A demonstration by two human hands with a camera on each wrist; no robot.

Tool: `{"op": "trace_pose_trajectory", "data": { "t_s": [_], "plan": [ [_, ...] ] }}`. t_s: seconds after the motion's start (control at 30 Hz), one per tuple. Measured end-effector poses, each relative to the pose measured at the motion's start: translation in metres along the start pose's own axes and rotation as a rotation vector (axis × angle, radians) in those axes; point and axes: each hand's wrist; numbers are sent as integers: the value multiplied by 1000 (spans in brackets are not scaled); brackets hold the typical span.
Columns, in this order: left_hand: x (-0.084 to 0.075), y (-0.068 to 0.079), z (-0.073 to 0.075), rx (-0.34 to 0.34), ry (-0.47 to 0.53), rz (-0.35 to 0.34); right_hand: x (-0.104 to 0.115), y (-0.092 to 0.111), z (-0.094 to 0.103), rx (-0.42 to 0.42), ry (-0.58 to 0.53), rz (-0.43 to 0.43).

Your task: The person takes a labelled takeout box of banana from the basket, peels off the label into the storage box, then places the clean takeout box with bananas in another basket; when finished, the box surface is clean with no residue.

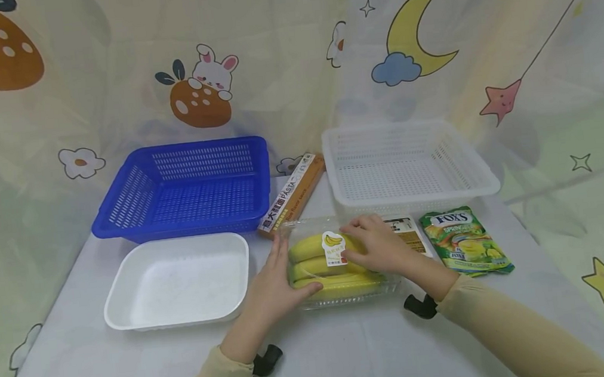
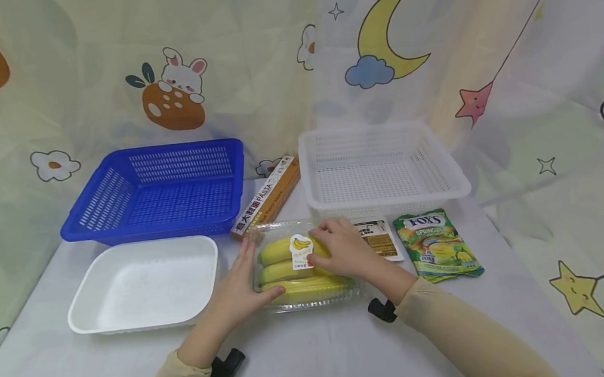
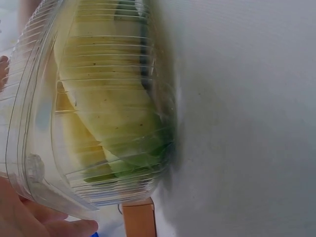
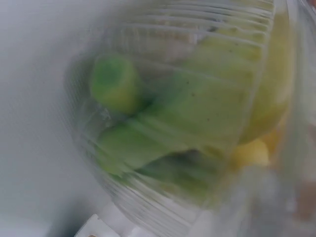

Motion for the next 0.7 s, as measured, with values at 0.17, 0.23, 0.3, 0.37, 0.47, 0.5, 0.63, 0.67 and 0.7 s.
{"op": "trace_pose_trajectory", "data": {
  "t_s": [0.17, 0.23, 0.3, 0.37, 0.47, 0.5, 0.63, 0.67, 0.7],
  "plan": [
    [0, 1, 0, -8, 11, -2, 5, -1, -1, 12, -34, -4],
    [0, 1, 0, -12, 8, -1, 7, -2, -1, 14, -62, -15],
    [0, 1, 0, -17, 8, -3, 8, -2, -1, 18, -84, -28],
    [0, 2, 0, -20, 11, -8, 9, -2, -1, 22, -101, -39],
    [0, 2, 0, -19, 17, -12, 9, -2, -1, 23, -119, -48],
    [0, 2, 0, -19, 20, -12, 8, -1, -1, 22, -124, -50],
    [0, 2, -1, -21, 19, -5, 8, -1, -1, 11, -151, -45],
    [0, 2, -1, -23, 17, -5, 8, -1, -1, 10, -162, -45],
    [1, 1, -1, -24, 15, -6, 7, -2, -1, 11, -174, -45]
  ]
}}
Point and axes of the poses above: each hand's wrist, its own y-axis away from the middle knuckle, its own z-axis out of the back of the hand, x = y × z, and after that the axes turned 2 degrees about x, right-handed
